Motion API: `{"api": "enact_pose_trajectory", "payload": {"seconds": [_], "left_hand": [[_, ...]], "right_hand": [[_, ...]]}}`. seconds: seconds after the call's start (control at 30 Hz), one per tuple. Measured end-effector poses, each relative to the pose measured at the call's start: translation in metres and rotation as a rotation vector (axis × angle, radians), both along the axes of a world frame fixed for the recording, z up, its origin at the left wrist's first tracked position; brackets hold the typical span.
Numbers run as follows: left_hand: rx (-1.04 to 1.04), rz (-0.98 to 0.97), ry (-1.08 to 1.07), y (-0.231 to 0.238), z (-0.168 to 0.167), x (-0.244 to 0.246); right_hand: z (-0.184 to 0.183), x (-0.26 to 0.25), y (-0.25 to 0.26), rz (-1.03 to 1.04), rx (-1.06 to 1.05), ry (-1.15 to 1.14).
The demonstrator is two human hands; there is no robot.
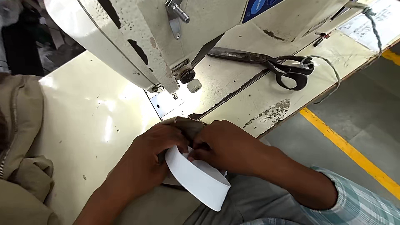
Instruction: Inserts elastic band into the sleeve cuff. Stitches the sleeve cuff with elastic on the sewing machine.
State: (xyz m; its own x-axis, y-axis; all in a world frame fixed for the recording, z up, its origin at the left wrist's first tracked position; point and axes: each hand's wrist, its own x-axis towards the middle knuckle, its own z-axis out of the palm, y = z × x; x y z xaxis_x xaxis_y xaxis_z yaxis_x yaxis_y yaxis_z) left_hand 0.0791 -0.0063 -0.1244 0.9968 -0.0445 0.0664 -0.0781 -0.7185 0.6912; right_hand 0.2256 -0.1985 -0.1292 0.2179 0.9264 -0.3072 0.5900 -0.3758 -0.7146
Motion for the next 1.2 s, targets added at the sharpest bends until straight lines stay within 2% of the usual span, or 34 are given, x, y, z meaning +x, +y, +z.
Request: {"api": "enact_pose_trajectory", "payload": {"seconds": [0.1,0.17,0.23,0.33,0.43,0.53,0.7,0.8,0.93,1.2], "left_hand": [[0.272,-0.07,-0.092,-0.001,0.001,-0.003],[0.397,-0.167,-0.122,0.0,0.006,-0.001],[0.5,-0.257,-0.124,-0.002,0.012,0.002],[0.605,-0.336,-0.111,-0.007,0.017,0.006],[0.623,-0.401,-0.127,-0.006,0.019,0.009],[0.623,-0.445,-0.114,-0.007,0.02,0.012],[0.664,-0.438,-0.148,-0.009,0.017,0.011],[0.647,-0.415,-0.13,-0.009,0.016,0.007],[0.627,-0.397,-0.122,-0.01,0.014,0.004],[0.641,-0.41,-0.124,-0.015,0.012,0.007]], "right_hand": [[-0.006,-0.015,-0.008,-0.075,0.099,-0.192],[-0.007,-0.018,-0.012,-0.045,0.126,-0.236],[-0.005,-0.017,-0.013,-0.019,0.085,-0.255],[-0.008,-0.02,-0.013,-0.135,0.136,-0.434],[-0.01,-0.005,-0.022,-0.287,0.244,-0.521],[-0.017,0.01,-0.025,-0.297,0.211,-0.519],[-0.019,0.002,-0.014,-0.258,0.292,-0.31],[-0.016,-0.002,-0.016,-0.267,0.255,-0.141],[-0.015,-0.007,-0.024,-0.198,0.114,-0.269],[-0.012,-0.001,-0.023,-0.252,0.224,-0.302]]}}
